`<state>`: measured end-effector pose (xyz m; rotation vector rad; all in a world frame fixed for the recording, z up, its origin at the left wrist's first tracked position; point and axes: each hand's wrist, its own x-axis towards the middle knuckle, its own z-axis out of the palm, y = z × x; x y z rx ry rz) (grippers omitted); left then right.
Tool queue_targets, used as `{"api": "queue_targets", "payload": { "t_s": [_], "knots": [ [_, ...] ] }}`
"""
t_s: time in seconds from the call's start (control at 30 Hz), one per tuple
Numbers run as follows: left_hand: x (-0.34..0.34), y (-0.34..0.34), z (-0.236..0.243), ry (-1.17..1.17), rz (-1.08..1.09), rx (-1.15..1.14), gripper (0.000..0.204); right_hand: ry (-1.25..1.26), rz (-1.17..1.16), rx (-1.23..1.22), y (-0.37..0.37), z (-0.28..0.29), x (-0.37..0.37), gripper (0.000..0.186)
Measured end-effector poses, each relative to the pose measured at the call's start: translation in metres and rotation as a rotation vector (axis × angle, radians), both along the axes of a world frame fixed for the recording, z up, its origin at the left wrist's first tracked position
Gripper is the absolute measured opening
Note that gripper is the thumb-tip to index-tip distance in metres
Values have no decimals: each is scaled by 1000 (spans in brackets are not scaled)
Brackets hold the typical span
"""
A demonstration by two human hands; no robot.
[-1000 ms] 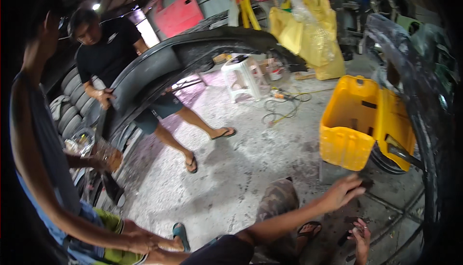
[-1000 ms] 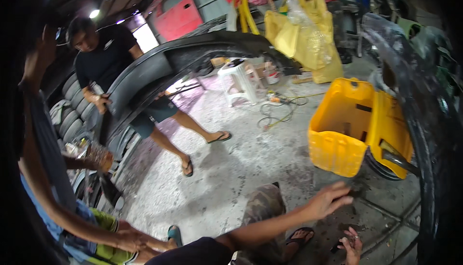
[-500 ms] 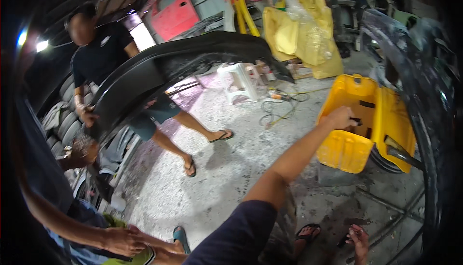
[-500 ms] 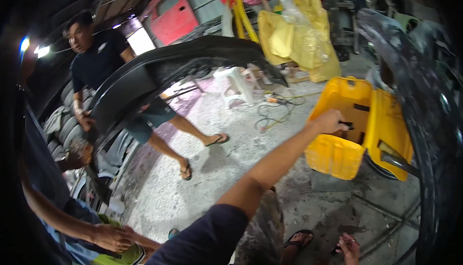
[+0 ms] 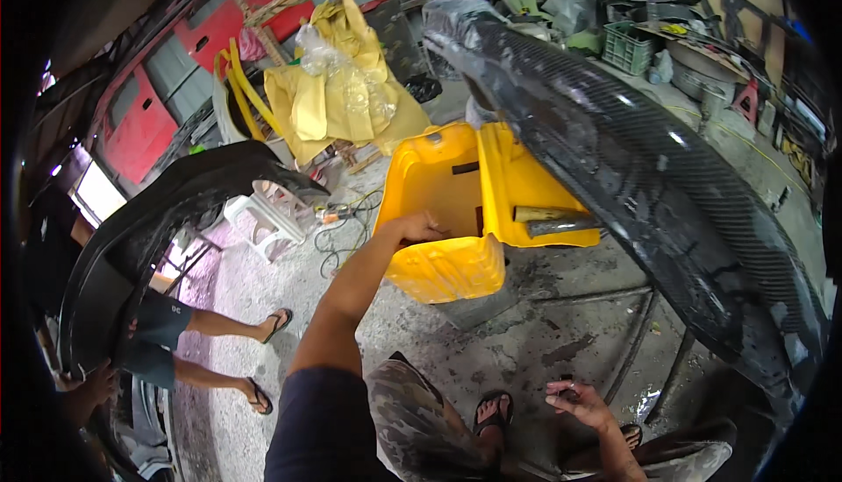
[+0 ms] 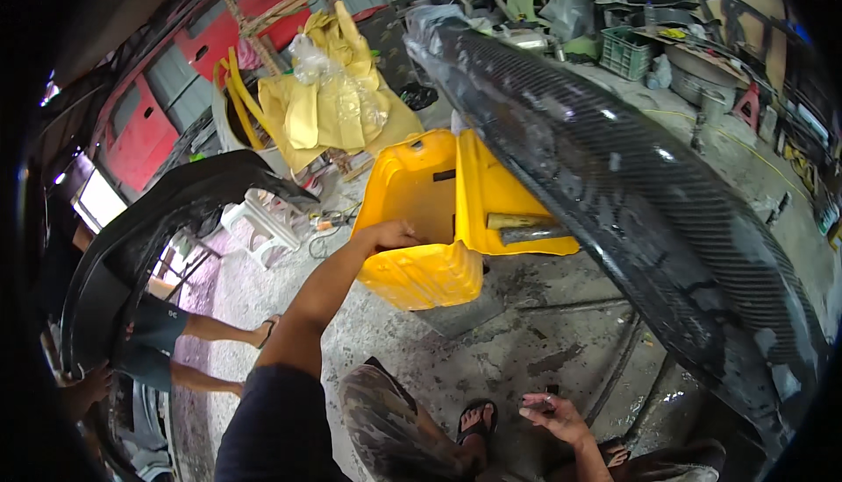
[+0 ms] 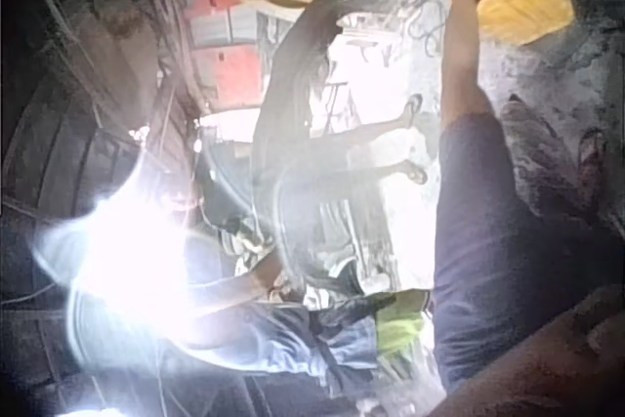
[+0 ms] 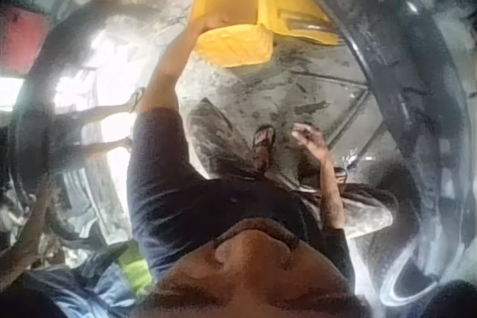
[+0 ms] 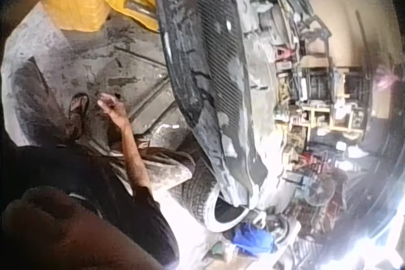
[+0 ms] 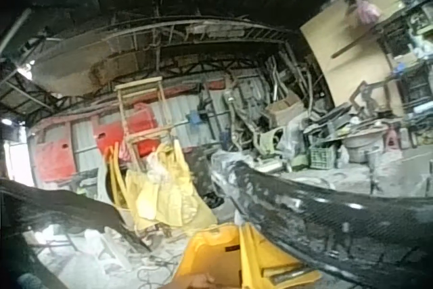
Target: Wet sanding a carbon fiber car component using a sanding block and water from a container.
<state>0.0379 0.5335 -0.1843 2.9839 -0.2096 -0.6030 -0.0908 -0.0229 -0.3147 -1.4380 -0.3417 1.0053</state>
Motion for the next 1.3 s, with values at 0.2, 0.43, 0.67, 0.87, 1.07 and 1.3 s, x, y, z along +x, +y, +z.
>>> {"api": "queue_targets", "payload": {
  "t_s": [0.2,0.43,0.67,0.87,1.07,1.3],
  "knots": [
    [-28,-63,105,-733,39,-424,34,95,-91,187,4,-18,1,37],
    [-54,-228,132,-458,-183,-563,31,456,-362,394,15,-24,23,42],
    [-99,-379,-51,-263,-221,-250,26,568,-399,615,26,-151,59,33],
    [-134,-370,-74,-531,-91,-660,24,548,-500,546,5,-141,66,22],
    [-173,-359,-113,-478,267,-869,43,451,-375,540,-26,-192,97,32],
    [-203,-391,-196,-852,424,-822,33,304,-301,274,3,-62,30,52]
  ]
}}
